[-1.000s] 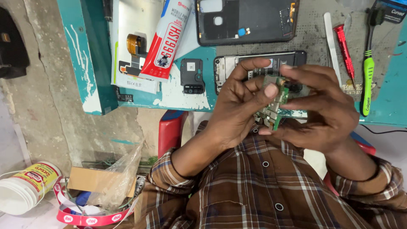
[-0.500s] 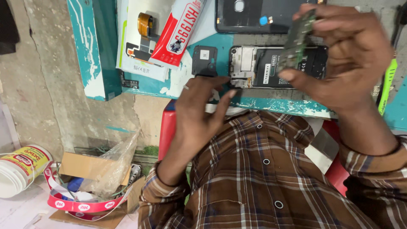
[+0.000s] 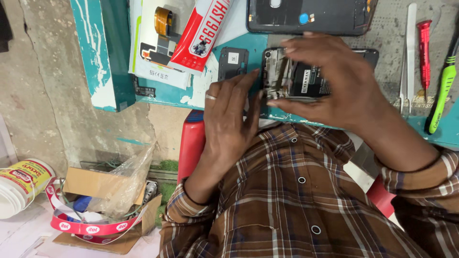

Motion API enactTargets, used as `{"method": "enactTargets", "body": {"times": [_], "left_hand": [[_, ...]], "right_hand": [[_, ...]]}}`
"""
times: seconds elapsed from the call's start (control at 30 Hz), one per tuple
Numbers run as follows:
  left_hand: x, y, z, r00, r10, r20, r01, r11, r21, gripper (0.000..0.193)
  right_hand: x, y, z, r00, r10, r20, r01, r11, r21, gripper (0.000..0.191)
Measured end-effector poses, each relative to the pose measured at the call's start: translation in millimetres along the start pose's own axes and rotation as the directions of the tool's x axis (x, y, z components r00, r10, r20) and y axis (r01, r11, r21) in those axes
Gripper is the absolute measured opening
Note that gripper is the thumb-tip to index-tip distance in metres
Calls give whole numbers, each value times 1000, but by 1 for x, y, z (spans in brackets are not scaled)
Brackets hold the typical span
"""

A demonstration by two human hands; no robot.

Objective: The person repairs a disassembled smartphone at a workbench. They pry at the phone's internals with a metal pry tool, use a red screwdriver on the device, remove a small component, and handle the exposed motherboard, lifting and repositioning it inside the phone chassis.

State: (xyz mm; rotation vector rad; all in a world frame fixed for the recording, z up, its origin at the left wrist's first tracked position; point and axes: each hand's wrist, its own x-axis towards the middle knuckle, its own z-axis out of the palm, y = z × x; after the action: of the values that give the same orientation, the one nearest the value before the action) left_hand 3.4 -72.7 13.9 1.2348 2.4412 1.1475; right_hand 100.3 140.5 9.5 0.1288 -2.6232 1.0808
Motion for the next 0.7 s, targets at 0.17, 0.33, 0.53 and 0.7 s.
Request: {"method": "enactTargets", "body": {"times": [0.17, 0.33, 0.53, 0.7], "left_hand": [[0, -7, -5, 999, -35, -17, 34, 998, -45, 46], [3, -10, -5, 999, -20, 28, 23, 992, -125, 45], [3, -11, -5, 998, -24, 50, 30, 991, -127, 50], [2, -12, -5, 997, -43, 68, 52, 988, -144, 53]], "right_hand": [[11, -2, 3, 990, -12, 138, 25, 996, -91, 74], [10, -3, 0, 988, 14, 154, 1, 995, -95, 77], [10, -6, 2, 986, 15, 169, 12, 988, -155, 75], [9, -11, -1, 984, 60, 167, -34, 987, -155, 73]]}}
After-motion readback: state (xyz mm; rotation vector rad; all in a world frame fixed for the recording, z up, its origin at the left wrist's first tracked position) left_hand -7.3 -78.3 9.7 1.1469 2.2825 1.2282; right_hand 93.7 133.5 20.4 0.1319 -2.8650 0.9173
